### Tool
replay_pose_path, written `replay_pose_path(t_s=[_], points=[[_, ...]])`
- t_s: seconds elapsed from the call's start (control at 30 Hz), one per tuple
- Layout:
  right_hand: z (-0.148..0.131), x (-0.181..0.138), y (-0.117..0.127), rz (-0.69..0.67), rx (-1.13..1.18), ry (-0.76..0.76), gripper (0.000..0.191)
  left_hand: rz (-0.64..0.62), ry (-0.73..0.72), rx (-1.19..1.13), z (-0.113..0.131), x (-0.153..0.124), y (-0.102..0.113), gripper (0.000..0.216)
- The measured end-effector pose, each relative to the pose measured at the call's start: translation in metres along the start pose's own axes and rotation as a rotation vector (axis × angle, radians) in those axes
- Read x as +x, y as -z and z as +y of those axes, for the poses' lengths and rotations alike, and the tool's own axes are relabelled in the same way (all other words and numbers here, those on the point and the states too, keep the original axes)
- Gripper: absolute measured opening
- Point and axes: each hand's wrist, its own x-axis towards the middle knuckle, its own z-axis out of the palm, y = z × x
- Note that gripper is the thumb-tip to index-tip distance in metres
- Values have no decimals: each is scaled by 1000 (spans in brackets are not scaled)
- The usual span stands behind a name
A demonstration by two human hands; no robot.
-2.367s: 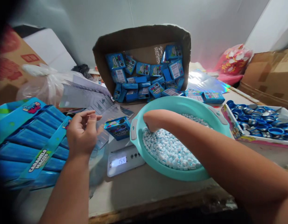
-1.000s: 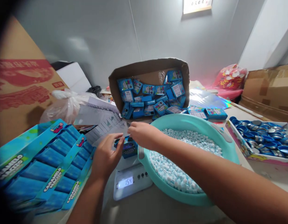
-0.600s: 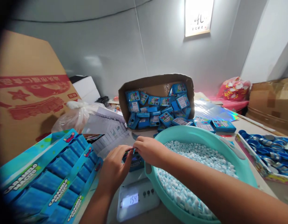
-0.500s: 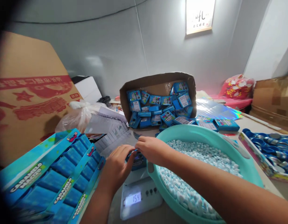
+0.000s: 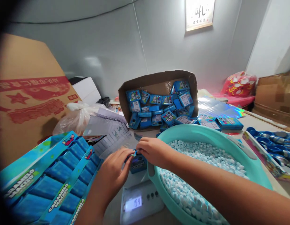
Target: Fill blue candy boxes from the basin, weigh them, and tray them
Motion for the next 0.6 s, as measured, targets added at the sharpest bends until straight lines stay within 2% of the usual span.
replay_pose_path(t_s=[0.17,0.37,0.47,0.6], points=[[-2,3,7,68,-60,5,12,95,76,11,-5,-3,2,21],[0,5,30,85,-163,-9,14,199,52,27,-2,-1,5,20],[3,3,37,116,-161,-33,12,374,77,42,2,-2,9,18],[3,-1,33,117,-104,-40,10,599,155,53,10,-5,16,19]])
